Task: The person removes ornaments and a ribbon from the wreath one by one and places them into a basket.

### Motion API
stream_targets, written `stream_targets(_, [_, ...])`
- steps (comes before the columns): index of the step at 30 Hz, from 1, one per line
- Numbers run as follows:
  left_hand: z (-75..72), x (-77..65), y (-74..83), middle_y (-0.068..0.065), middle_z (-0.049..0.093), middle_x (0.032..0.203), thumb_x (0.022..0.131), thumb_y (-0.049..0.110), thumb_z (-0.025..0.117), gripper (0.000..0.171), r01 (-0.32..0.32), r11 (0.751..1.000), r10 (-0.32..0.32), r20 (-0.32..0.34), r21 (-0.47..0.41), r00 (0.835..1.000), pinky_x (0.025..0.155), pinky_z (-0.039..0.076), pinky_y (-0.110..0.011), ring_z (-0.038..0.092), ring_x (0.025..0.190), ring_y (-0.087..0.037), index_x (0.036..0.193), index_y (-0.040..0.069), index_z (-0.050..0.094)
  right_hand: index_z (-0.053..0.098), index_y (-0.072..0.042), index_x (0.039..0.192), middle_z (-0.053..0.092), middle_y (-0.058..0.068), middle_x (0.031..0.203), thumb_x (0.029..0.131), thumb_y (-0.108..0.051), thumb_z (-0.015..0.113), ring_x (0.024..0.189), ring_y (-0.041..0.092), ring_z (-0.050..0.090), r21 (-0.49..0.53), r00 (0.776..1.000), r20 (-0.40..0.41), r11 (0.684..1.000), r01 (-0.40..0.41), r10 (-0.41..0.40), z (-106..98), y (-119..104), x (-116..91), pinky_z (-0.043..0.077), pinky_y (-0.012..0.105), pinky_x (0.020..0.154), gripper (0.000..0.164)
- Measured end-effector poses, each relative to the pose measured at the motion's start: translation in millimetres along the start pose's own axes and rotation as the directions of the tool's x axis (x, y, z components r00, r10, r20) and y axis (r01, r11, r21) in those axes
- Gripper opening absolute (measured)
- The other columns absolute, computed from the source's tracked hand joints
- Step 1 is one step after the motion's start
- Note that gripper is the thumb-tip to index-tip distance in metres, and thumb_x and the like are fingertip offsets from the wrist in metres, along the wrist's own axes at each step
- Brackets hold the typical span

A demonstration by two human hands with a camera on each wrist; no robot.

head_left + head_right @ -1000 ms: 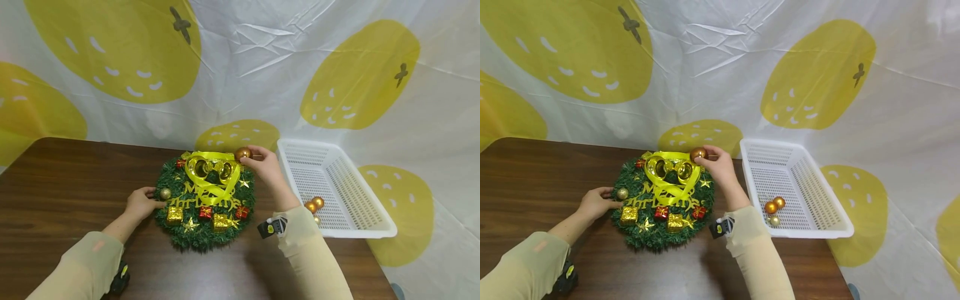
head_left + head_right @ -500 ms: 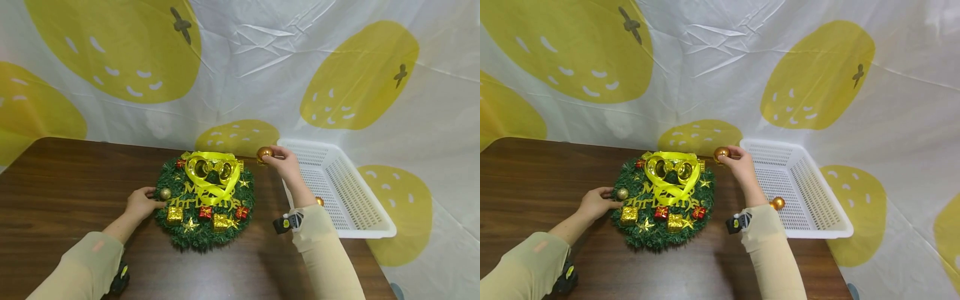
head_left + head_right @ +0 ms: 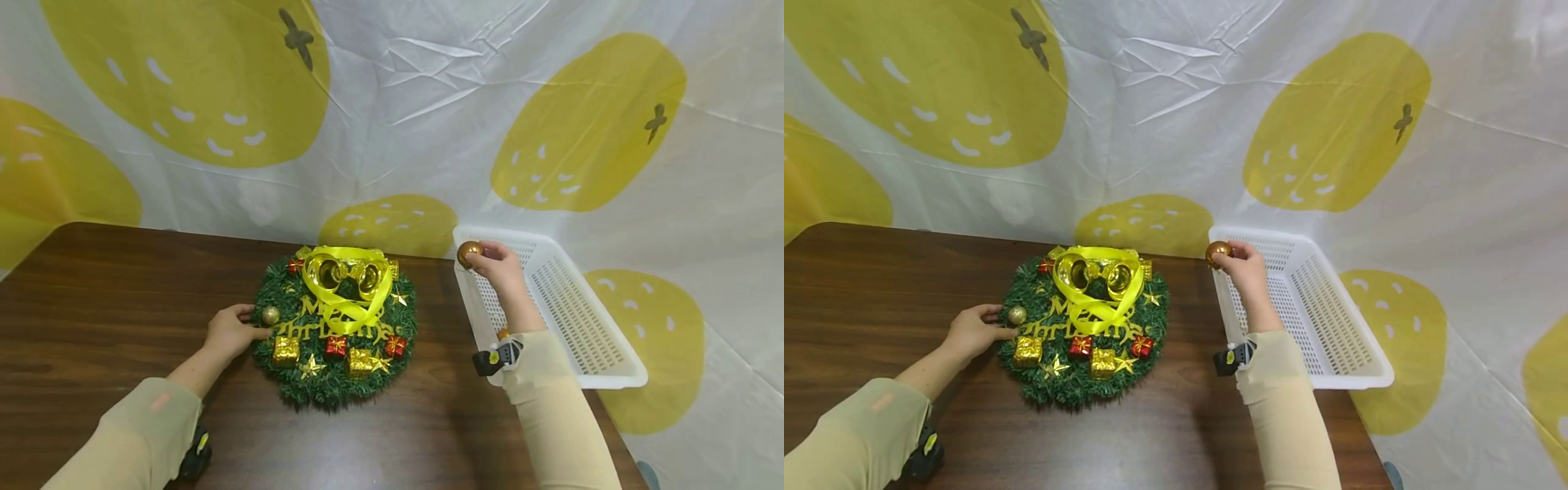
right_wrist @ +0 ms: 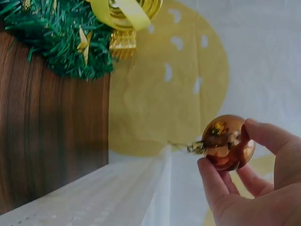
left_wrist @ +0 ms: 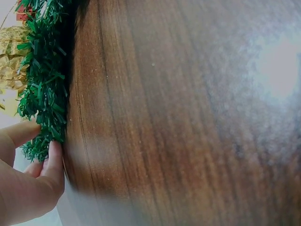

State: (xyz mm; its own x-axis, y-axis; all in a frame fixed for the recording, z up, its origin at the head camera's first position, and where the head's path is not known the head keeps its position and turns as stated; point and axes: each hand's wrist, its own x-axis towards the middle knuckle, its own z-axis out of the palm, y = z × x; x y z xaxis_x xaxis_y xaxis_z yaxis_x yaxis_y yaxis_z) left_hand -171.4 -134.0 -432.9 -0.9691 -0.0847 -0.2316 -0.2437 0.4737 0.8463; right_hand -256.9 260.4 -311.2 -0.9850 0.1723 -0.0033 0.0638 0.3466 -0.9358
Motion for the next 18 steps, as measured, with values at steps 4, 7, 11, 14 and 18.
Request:
stream_targets(4, [-0.3, 0.0, 0.5, -0.036, 0.038, 0.136, 0.084, 0.014, 0.067, 0.067, 0.004, 1.0, -0.004, 0.002, -0.004, 1.0, 0.096, 0.043, -0.054, 0.044, 0.118, -0.049, 0.138, -0.01, 0.035, 0.041, 0.009, 0.134, 0.05, 0.011, 0.115, 0.088, -0.006, 0.059, 0.068, -0.008, 0.051, -0.01, 0.996, -0.042, 0.997, -0.077, 0.076, -11, 4, 0, 0.048, 0.007, 0.068, 0.051])
stream_targets(7, [-0.5, 0.2, 0.3, -0.036, 0.038, 0.136, 0.084, 0.014, 0.067, 0.067, 0.005, 1.0, -0.005, 0.003, -0.003, 1.0, 0.097, 0.042, -0.054, 0.044, 0.119, -0.049, 0.138, -0.01, 0.035, 0.04, 0.009, 0.134, 0.051, 0.007, 0.107, 0.087, -0.005, 0.059, 0.064, -0.007, 0.051, 0.006, 0.987, -0.082, 0.991, -0.135, 0.135, -17, 7, 2, 0.048, 0.008, 0.065, 0.053])
stream_targets(11, [-0.7, 0.4, -0.2, -0.035, 0.038, 0.137, 0.085, 0.014, 0.067, 0.067, 0.005, 1.0, -0.005, 0.005, -0.004, 1.0, 0.097, 0.042, -0.055, 0.043, 0.119, -0.049, 0.138, -0.01, 0.035, 0.043, 0.011, 0.131, 0.052, 0.005, 0.096, 0.085, -0.006, 0.06, 0.06, -0.005, 0.049, -0.04, 0.977, -0.126, 0.983, -0.178, 0.172, -25, 14, 4, 0.048, 0.009, 0.06, 0.051])
stream_targets(14, [-0.6, 0.6, -0.8, -0.036, 0.038, 0.137, 0.085, 0.014, 0.067, 0.068, 0.002, 1.0, -0.002, 0.005, -0.008, 1.0, 0.097, 0.043, -0.054, 0.043, 0.12, -0.049, 0.139, -0.011, 0.034, 0.046, 0.013, 0.129, 0.053, 0.006, 0.094, 0.084, -0.006, 0.061, 0.061, -0.004, 0.048, -0.099, 0.973, -0.143, 0.975, -0.197, 0.182, -31, 20, 3, 0.048, 0.01, 0.058, 0.051])
stream_targets(18, [0.7, 0.7, -2.1, -0.035, 0.038, 0.137, 0.084, 0.014, 0.067, 0.068, 0.001, 1.0, -0.001, 0.008, -0.01, 1.0, 0.096, 0.044, -0.054, 0.044, 0.119, -0.049, 0.139, -0.01, 0.034, 0.047, 0.012, 0.127, 0.053, 0.008, 0.1, 0.082, -0.006, 0.062, 0.07, 0.002, 0.047, -0.149, 0.969, -0.159, 0.966, -0.21, 0.187, -35, 25, -1, 0.045, 0.011, 0.058, 0.051])
